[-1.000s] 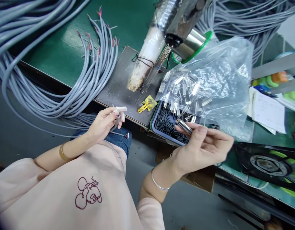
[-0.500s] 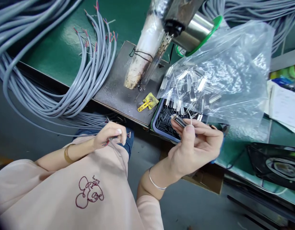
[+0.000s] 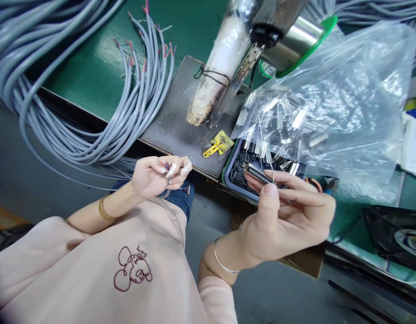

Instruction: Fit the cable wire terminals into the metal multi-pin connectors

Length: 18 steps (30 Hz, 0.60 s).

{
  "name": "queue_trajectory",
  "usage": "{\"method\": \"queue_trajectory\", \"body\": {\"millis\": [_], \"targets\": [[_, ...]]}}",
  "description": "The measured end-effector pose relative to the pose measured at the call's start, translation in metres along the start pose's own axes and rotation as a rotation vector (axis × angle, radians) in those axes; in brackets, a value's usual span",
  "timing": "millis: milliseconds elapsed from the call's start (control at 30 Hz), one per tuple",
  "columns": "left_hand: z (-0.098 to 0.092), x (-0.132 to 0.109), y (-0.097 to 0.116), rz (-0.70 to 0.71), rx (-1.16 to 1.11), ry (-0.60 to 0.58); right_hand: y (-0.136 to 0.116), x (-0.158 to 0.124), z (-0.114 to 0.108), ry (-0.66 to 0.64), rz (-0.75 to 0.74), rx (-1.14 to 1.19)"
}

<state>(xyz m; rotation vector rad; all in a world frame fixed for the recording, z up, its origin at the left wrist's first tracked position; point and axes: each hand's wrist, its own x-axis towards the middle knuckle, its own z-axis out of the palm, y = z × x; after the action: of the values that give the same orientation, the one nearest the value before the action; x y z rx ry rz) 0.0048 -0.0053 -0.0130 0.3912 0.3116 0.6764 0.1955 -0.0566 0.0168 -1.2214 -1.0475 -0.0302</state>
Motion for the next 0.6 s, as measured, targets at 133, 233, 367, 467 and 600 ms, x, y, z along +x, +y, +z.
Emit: {"method": "queue_trajectory", "body": {"millis": [133,233,367,467,600], "targets": [[-0.006,0.003,-0.013,0.088,0.124,0.021,-0.007,-0.005,0.014,0.116,-0.261,-0.062],[-0.007,0.003,-0.018,0.110,0.270,0.065,-0.013,-0.013,0.017,0.088,-0.282,-0.124],[-0.001,-0.001,-0.015,0.087,0.355,0.125,-0.022,-0.025,0.013,-0.133,-0.058,-0.224],[0.005,-0.004,-0.009,0.076,0.395,0.169,-0.024,-0.031,0.010,-0.314,0.028,-0.262],[0.009,-0.003,-0.005,0.058,0.434,0.158,-0.020,-0.035,0.011,-0.437,0.089,-0.224]]}}
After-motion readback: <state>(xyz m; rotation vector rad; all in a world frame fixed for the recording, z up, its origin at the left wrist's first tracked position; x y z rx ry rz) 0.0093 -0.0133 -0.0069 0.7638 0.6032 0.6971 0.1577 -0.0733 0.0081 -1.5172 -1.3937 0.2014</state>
